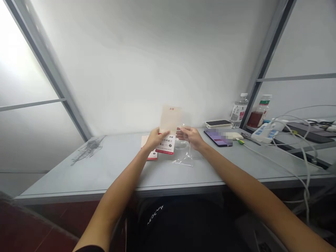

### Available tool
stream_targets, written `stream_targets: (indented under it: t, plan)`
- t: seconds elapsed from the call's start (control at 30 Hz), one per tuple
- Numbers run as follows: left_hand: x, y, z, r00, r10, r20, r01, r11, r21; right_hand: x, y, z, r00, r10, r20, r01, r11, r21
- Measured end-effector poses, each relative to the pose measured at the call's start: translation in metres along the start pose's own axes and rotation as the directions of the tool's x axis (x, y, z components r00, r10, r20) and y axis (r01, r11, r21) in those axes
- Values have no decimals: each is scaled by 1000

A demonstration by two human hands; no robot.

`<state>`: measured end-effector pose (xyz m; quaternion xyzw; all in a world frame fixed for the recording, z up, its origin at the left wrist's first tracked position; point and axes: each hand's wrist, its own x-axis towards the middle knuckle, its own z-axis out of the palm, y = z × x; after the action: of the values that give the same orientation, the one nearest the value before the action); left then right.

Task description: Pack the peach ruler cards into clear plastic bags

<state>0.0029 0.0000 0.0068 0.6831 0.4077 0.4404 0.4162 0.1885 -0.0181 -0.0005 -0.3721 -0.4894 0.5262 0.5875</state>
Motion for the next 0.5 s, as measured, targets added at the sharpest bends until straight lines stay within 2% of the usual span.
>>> stream_targets:
  t: [0.1, 0.23, 0.33, 0.5]
  plan:
    - [4, -6, 2, 999, -39, -24, 36, 993, -115, 1, 0, -1, 997, 70, 36, -72, 996, 60]
    - [5, -6, 3, 988, 1, -155, -18, 994, -106, 2, 3, -1, 992, 124, -19, -123, 991, 50]
    - [3, -4, 3, 979, 45, -200, -60, 996, -71, 1, 6, 1, 994, 107, -34, -107, 994, 17]
    - [3, -4, 3, 974, 39, -225, -63, 993, -100, 3, 11, 2, 999, 32, -29, -32, 999, 5]
